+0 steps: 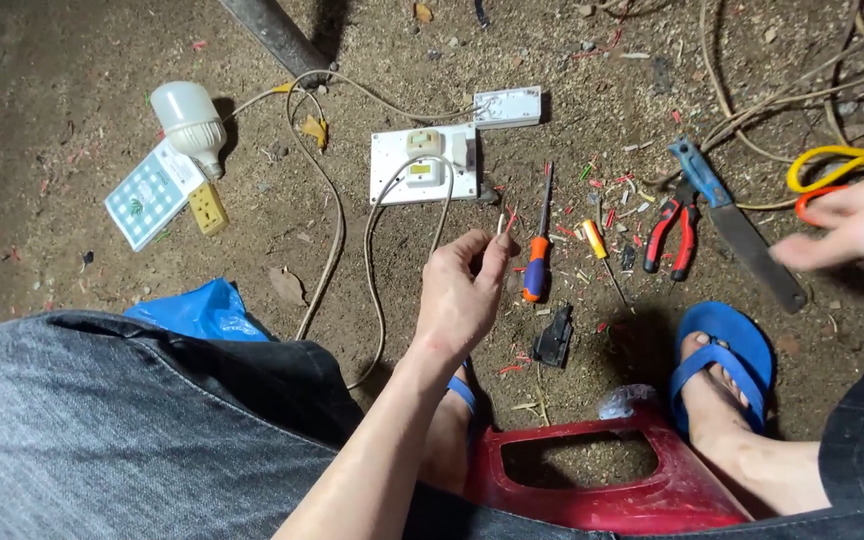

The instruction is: Stripping insulation from electrical wires and twisting the copper strands together to create a connection.

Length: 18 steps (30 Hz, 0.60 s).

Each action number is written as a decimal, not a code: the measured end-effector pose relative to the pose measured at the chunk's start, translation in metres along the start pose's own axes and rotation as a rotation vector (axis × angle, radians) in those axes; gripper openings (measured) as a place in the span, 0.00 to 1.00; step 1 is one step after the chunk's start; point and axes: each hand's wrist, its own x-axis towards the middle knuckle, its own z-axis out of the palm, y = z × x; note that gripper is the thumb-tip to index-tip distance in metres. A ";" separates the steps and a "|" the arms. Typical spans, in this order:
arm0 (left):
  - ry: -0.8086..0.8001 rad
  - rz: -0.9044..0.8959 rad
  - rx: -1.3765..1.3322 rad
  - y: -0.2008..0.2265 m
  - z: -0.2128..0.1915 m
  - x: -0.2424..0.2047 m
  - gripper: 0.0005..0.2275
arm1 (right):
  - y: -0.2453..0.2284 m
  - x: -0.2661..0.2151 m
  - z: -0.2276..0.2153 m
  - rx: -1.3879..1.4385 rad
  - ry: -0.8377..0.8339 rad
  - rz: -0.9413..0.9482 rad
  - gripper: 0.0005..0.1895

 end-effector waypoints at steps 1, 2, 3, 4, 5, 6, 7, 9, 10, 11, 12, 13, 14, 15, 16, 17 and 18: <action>-0.001 -0.006 0.002 -0.002 0.001 0.001 0.14 | 0.020 0.053 0.020 0.000 -0.006 0.003 0.45; 0.008 -0.007 0.016 -0.003 0.001 0.002 0.14 | 0.041 0.097 0.051 0.630 -0.011 0.543 0.28; 0.016 -0.008 0.031 -0.005 0.002 0.003 0.14 | 0.061 0.130 0.096 1.260 -0.028 1.081 0.12; 0.017 -0.014 0.030 -0.006 0.003 0.003 0.14 | 0.026 0.106 0.098 1.254 -0.030 1.085 0.12; 0.013 -0.011 0.023 -0.007 0.003 0.003 0.13 | -0.009 0.082 0.100 1.026 -0.088 0.859 0.21; 0.010 -0.008 0.014 -0.008 0.004 0.002 0.14 | -0.044 0.058 0.101 0.795 -0.138 0.636 0.32; 0.012 -0.015 0.011 -0.009 0.005 0.004 0.14 | -0.068 0.048 0.100 0.788 -0.141 0.639 0.32; 0.022 0.012 0.008 -0.013 0.007 0.006 0.13 | -0.117 0.028 0.099 0.565 -0.204 0.430 0.32; 0.029 0.002 0.008 -0.017 0.009 0.007 0.13 | -0.105 0.049 0.115 0.559 -0.214 0.431 0.32; 0.062 -0.004 0.015 -0.021 0.011 0.009 0.11 | -0.094 0.070 0.132 0.511 -0.231 0.257 0.32; 0.100 -0.011 0.021 -0.025 0.012 0.012 0.10 | -0.085 0.092 0.150 0.462 -0.252 0.081 0.33; 0.110 -0.021 0.021 -0.027 0.011 0.011 0.10 | -0.085 0.105 0.158 0.455 -0.265 0.079 0.33; 0.102 -0.044 0.029 -0.029 0.009 0.010 0.10 | -0.084 0.117 0.166 0.337 -0.247 -0.006 0.33; 0.095 -0.067 0.037 -0.031 0.008 0.008 0.10 | -0.084 0.130 0.173 0.219 -0.228 -0.091 0.32; 0.102 -0.077 0.037 -0.032 0.006 0.007 0.10 | -0.069 0.164 0.186 0.215 -0.239 -0.093 0.32; 0.102 -0.087 0.032 -0.033 0.005 0.006 0.10 | -0.054 0.198 0.200 -0.017 -0.182 -0.225 0.35; 0.104 -0.097 0.028 -0.034 0.003 0.005 0.10 | -0.040 0.232 0.214 -0.248 -0.123 -0.360 0.38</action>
